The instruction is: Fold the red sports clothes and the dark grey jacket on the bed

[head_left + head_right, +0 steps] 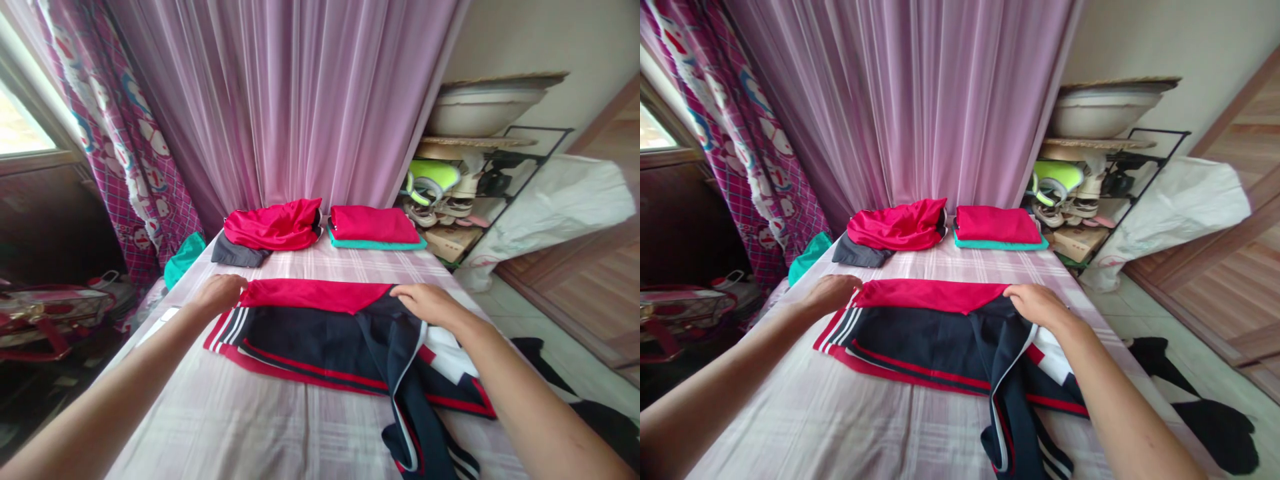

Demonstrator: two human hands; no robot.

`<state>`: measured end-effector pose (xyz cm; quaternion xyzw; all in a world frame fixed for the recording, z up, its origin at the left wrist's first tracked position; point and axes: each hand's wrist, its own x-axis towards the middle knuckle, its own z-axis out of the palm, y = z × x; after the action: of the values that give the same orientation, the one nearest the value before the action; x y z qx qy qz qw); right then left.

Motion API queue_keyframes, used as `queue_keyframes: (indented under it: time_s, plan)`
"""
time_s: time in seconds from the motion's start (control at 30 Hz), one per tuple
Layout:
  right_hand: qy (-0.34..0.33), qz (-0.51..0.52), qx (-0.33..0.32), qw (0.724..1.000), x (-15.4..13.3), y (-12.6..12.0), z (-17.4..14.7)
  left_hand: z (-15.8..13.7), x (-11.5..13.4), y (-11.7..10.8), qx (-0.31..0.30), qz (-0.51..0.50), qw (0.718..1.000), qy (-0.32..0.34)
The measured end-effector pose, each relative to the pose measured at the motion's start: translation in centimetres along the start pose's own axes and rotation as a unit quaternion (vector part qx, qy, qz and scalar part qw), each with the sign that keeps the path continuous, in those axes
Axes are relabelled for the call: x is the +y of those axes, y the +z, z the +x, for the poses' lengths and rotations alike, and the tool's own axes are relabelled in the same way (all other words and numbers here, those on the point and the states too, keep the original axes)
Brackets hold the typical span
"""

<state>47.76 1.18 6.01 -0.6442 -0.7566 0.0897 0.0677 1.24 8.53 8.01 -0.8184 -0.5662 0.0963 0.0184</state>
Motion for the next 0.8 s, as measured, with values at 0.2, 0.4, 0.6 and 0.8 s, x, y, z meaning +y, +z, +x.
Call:
queue_keyframes:
  time_s: [0.2,0.4,0.6,0.8]
  plan:
    - [-0.051,0.065,0.018,0.996,-8.8,3.1,5.5,3.5,6.5,3.3,0.045,-0.064,0.997,0.005]
    - [0.12,-0.053,-0.057,0.99,-2.9,6.9,4.4,4.4,7.4,7.1,0.052,-0.076,0.995,-0.037]
    - [0.261,-0.076,-0.048,0.961,3.4,5.7,3.8,4.4,7.2,6.8,0.053,-0.078,0.995,-0.043]
    - [0.292,-0.026,0.036,0.956,4.0,4.4,4.5,4.2,7.7,6.5,0.047,-0.079,0.994,-0.054]
